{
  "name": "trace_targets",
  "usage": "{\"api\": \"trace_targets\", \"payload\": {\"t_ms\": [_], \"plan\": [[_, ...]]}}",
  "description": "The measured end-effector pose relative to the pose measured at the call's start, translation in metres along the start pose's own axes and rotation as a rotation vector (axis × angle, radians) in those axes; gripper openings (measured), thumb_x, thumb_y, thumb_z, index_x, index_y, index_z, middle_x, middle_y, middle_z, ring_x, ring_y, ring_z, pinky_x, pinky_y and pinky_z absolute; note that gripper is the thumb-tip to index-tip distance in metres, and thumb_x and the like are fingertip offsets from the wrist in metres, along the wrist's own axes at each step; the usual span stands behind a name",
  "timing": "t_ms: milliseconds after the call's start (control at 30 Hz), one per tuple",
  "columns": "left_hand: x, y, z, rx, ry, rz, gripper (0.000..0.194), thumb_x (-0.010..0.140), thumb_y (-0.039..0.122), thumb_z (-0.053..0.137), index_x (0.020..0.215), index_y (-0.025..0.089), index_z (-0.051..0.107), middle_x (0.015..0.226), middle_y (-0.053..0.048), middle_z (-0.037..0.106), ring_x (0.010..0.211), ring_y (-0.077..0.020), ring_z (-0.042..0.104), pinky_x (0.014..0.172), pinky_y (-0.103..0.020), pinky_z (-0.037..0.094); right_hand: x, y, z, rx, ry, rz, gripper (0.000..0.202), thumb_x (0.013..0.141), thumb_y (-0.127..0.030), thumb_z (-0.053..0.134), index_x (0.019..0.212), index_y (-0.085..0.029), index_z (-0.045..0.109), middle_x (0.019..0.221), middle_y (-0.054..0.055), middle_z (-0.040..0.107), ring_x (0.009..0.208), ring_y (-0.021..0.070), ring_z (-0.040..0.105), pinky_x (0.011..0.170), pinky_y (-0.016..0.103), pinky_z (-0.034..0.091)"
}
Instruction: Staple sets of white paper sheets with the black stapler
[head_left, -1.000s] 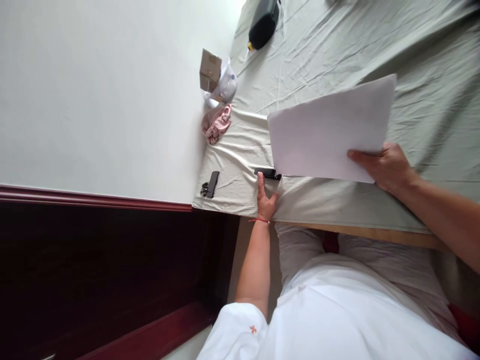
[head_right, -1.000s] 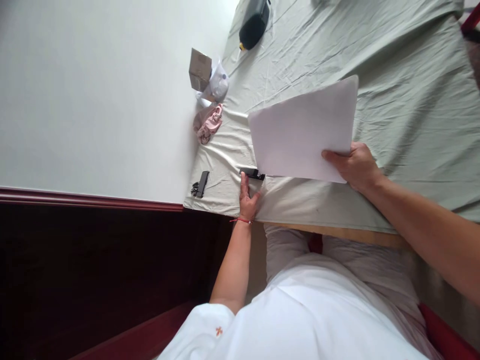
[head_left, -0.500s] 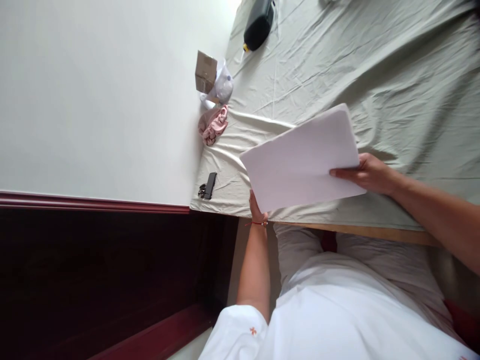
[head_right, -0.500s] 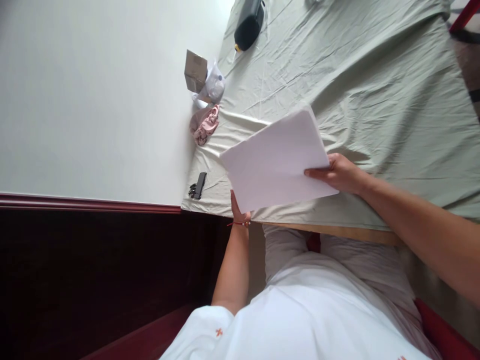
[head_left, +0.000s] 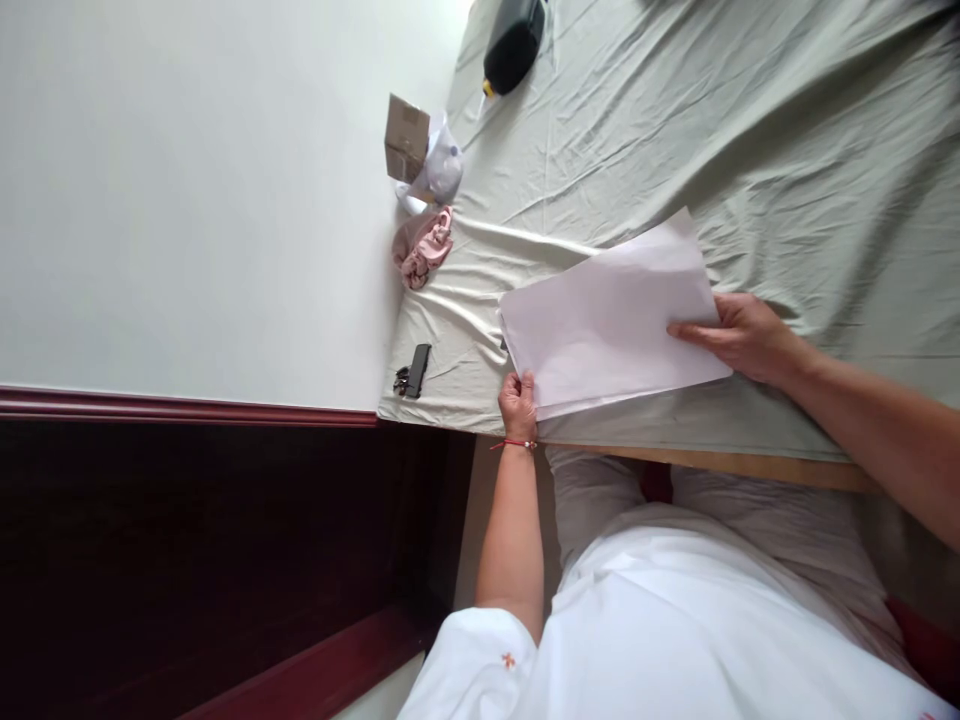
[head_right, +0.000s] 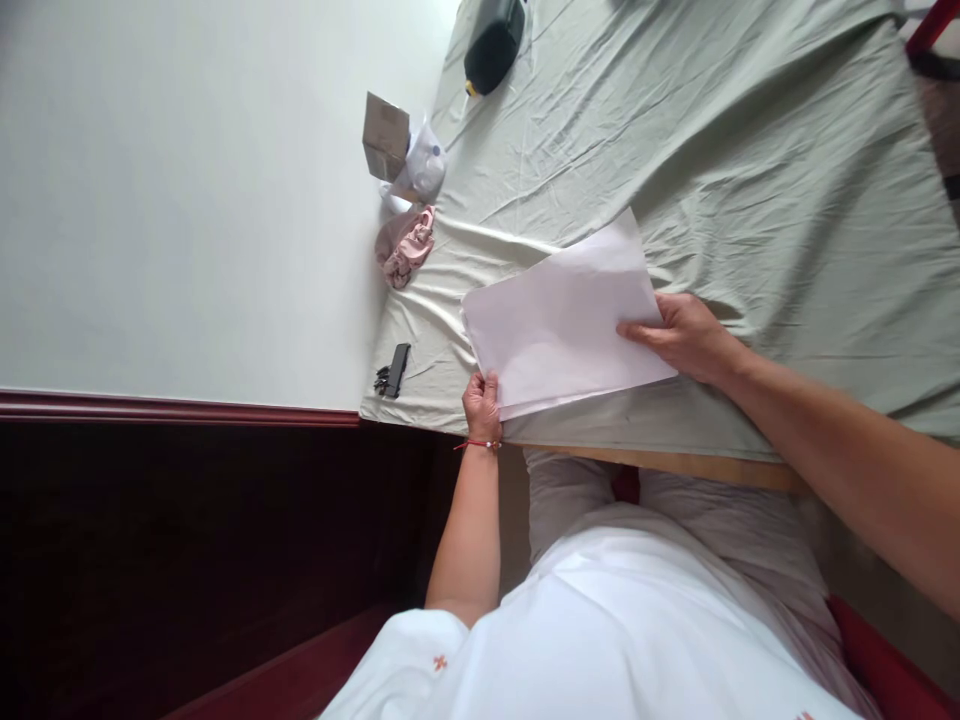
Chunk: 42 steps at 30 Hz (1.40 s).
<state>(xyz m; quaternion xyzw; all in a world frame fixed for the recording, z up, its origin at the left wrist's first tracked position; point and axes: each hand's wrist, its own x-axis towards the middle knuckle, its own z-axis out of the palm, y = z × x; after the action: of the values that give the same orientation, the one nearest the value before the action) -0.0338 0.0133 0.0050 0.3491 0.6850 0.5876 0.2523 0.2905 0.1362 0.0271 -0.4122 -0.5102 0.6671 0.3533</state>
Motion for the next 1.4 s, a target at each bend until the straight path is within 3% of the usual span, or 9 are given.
{"api": "trace_targets", "payload": {"t_ms": [100, 233, 433, 533, 633, 833, 1033, 1200, 1400], "plan": [[-0.002, 0.003, 0.0, -0.066, -0.041, -0.022, 0.05, 0.077, 0.062, 0.078, 0.074, 0.019, 0.053, 0.066, 0.005, 0.052, 0.061, -0.0084, 0.048, 0.063, -0.021, 0.043, -0.001, -0.005, 0.001, -0.014, 0.083, 0.003, 0.039, 0.066, -0.05, 0.081, 0.088, -0.019, 0.076, 0.087, 0.004, 0.073, 0.073, 0.0182, 0.064, 0.072, 0.034, 0.057], [-0.004, 0.006, -0.003, -0.082, -0.172, -0.013, 0.045, 0.069, 0.051, 0.088, 0.084, 0.018, 0.063, 0.078, 0.001, 0.064, 0.072, -0.0111, 0.058, 0.072, -0.022, 0.047, 0.001, -0.005, 0.002, 0.066, 0.123, 0.013, 0.031, 0.067, -0.044, 0.081, 0.087, -0.021, 0.076, 0.087, 0.002, 0.075, 0.074, 0.0172, 0.066, 0.073, 0.033, 0.058], [-0.004, 0.002, -0.003, -0.053, -0.087, -0.021, 0.043, 0.077, 0.053, 0.082, 0.073, 0.018, 0.057, 0.067, 0.004, 0.056, 0.063, -0.009, 0.051, 0.065, -0.021, 0.043, 0.001, -0.006, 0.003, 0.098, 0.163, 0.01, 0.027, 0.065, -0.043, 0.083, 0.081, -0.022, 0.076, 0.09, 0.003, 0.077, 0.084, 0.0212, 0.07, 0.081, 0.035, 0.061], [-0.006, 0.005, -0.004, -0.096, -0.149, -0.02, 0.041, 0.073, 0.05, 0.085, 0.077, 0.018, 0.06, 0.071, 0.003, 0.06, 0.067, -0.0102, 0.055, 0.067, -0.021, 0.046, 0.003, -0.001, 0.0, 0.101, 0.197, 0.0, 0.031, 0.067, -0.044, 0.084, 0.088, -0.022, 0.078, 0.094, 0.004, 0.078, 0.086, 0.0211, 0.071, 0.083, 0.035, 0.06], [-0.007, 0.008, -0.004, -0.024, -0.188, -0.036, 0.041, 0.066, 0.045, 0.09, 0.084, 0.017, 0.065, 0.071, 0.003, 0.061, 0.059, -0.0082, 0.051, 0.056, -0.019, 0.041, 0.006, 0.006, -0.003, 0.094, 0.247, -0.023, 0.039, 0.068, -0.046, 0.084, 0.096, -0.02, 0.078, 0.097, 0.004, 0.078, 0.085, 0.0195, 0.071, 0.084, 0.034, 0.058], [-0.007, 0.009, -0.001, -0.009, -0.067, -0.057, 0.049, 0.072, 0.054, 0.085, 0.067, 0.018, 0.052, 0.055, 0.009, 0.038, 0.048, -0.0035, 0.032, 0.044, -0.017, 0.028, 0.005, 0.005, -0.003, 0.144, 0.25, -0.025, 0.036, 0.066, -0.046, 0.086, 0.09, -0.021, 0.079, 0.099, 0.005, 0.079, 0.085, 0.0193, 0.07, 0.083, 0.034, 0.058], [-0.01, 0.012, -0.003, 0.016, -0.194, -0.069, 0.048, 0.068, 0.055, 0.087, 0.075, 0.018, 0.059, 0.061, 0.007, 0.049, 0.049, -0.0046, 0.041, 0.041, -0.017, 0.036, 0.006, 0.004, -0.002, 0.111, 0.294, -0.05, 0.035, 0.068, -0.043, 0.084, 0.091, -0.018, 0.079, 0.096, 0.005, 0.078, 0.081, 0.0178, 0.069, 0.082, 0.033, 0.058], [-0.009, 0.012, -0.001, 0.034, -0.126, -0.054, 0.054, 0.074, 0.06, 0.081, 0.065, 0.019, 0.048, 0.054, 0.009, 0.038, 0.04, -0.0027, 0.031, 0.035, -0.018, 0.024, 0.007, 0.004, -0.002, 0.12, 0.277, -0.05, 0.032, 0.068, -0.043, 0.084, 0.09, -0.02, 0.078, 0.097, 0.004, 0.078, 0.087, 0.0197, 0.071, 0.086, 0.035, 0.059], [-0.009, 0.012, -0.002, -0.033, -0.149, -0.068, 0.052, 0.074, 0.061, 0.082, 0.067, 0.018, 0.052, 0.056, 0.007, 0.041, 0.045, -0.0045, 0.037, 0.038, -0.018, 0.033, 0.006, 0.003, -0.002, 0.13, 0.266, -0.063, 0.033, 0.068, -0.043, 0.084, 0.09, -0.019, 0.077, 0.096, 0.005, 0.078, 0.09, 0.0212, 0.071, 0.089, 0.036, 0.059]]}}
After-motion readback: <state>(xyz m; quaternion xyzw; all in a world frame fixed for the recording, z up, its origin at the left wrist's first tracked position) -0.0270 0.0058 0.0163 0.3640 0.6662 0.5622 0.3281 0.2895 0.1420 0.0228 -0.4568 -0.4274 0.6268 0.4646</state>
